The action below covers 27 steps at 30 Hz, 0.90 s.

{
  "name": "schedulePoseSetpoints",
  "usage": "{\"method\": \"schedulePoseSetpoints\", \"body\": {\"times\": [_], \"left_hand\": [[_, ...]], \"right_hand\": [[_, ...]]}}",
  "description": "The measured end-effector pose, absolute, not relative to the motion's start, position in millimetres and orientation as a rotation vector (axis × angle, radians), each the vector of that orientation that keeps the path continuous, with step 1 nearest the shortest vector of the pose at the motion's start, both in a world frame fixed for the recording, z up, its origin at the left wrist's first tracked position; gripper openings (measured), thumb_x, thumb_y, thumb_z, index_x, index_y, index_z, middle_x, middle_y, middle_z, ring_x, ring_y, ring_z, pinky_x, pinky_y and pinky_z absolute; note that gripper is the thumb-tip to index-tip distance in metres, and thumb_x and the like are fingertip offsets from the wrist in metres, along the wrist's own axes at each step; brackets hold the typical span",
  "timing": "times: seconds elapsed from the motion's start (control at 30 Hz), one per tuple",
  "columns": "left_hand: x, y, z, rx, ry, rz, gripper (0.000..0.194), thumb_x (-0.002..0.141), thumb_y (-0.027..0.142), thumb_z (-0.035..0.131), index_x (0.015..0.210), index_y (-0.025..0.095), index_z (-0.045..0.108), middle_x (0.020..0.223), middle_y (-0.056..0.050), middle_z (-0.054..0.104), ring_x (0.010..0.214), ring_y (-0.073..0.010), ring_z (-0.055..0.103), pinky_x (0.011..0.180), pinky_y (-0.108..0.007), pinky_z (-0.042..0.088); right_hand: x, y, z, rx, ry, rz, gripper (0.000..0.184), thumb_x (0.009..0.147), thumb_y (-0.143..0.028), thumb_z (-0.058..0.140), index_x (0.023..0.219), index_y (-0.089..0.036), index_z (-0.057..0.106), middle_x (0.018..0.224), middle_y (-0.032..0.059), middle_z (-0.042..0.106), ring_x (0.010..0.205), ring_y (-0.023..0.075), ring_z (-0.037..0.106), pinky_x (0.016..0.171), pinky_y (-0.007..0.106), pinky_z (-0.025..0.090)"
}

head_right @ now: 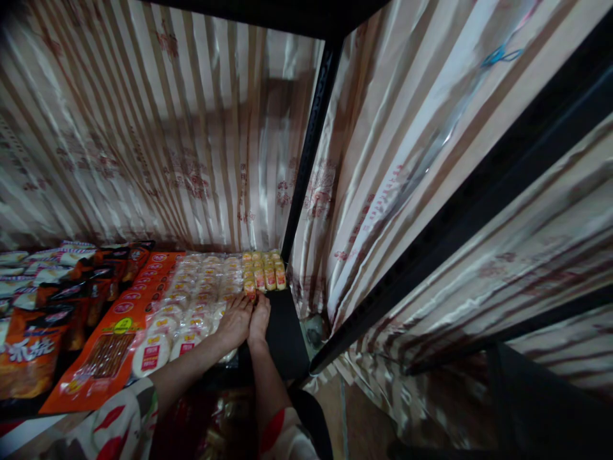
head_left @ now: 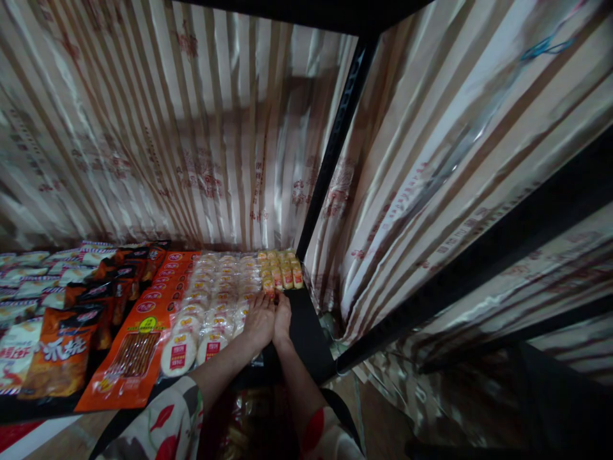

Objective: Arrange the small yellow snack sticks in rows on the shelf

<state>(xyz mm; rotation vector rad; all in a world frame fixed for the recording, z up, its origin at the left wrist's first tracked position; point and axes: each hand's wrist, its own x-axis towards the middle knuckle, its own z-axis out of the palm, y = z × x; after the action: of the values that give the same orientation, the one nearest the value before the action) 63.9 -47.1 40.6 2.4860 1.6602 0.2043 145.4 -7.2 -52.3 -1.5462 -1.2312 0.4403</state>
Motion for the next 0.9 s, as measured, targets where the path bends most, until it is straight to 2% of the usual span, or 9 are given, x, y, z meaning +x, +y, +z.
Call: {"method": "schedulePoseSetpoints", "body": {"times": [0.2,0.57,0.73,0.9], "left_hand": [[63.1,-42.9,34.1,2.488,1.653,0.228,0.044,0.085,0.011,0.026,0.123,0.003,0.048,0.131,-0.015,0.047,0.129,-0.0241,0.031,0.108,-0.041,0.023],[61.1,-39.4,33.6,2.509,1.640,0.193,0.043,0.087,0.011,0.025,0.123,0.005,0.048,0.131,-0.016,0.046,0.130,-0.0242,0.028,0.108,-0.043,0.020],[61.7,-38.7,32.1,2.531,1.639,0.216,0.043,0.086,0.009,0.024,0.120,0.004,0.050,0.129,-0.017,0.049,0.130,-0.0236,0.029,0.108,-0.043,0.023],[61.0,-40.5,32.7,2.571,1.595,0.264,0.042,0.085,0.008,0.027,0.120,0.005,0.050,0.128,-0.016,0.050,0.130,-0.0228,0.030,0.108,-0.043,0.024]], "right_hand": [[144.1,-11.7,-46.9,-1.560,-1.337,0.362,0.048,0.073,-0.014,0.038,0.119,-0.020,0.053,0.102,0.0085,0.060,0.096,0.0190,0.054,0.085,0.031,0.042],[142.0,-8.6,-48.9,-1.700,-1.406,0.268,0.045,0.076,-0.013,0.036,0.118,-0.017,0.053,0.099,0.0105,0.059,0.091,0.0209,0.054,0.081,0.031,0.042],[142.2,-7.7,-51.7,-1.697,-1.425,0.257,0.044,0.076,-0.014,0.037,0.115,-0.019,0.055,0.097,0.0089,0.059,0.088,0.0200,0.054,0.080,0.030,0.042],[142.8,-7.5,-54.3,-1.680,-1.397,0.285,0.044,0.075,-0.014,0.035,0.115,-0.015,0.054,0.100,0.0108,0.060,0.093,0.0210,0.054,0.083,0.031,0.042]]}}
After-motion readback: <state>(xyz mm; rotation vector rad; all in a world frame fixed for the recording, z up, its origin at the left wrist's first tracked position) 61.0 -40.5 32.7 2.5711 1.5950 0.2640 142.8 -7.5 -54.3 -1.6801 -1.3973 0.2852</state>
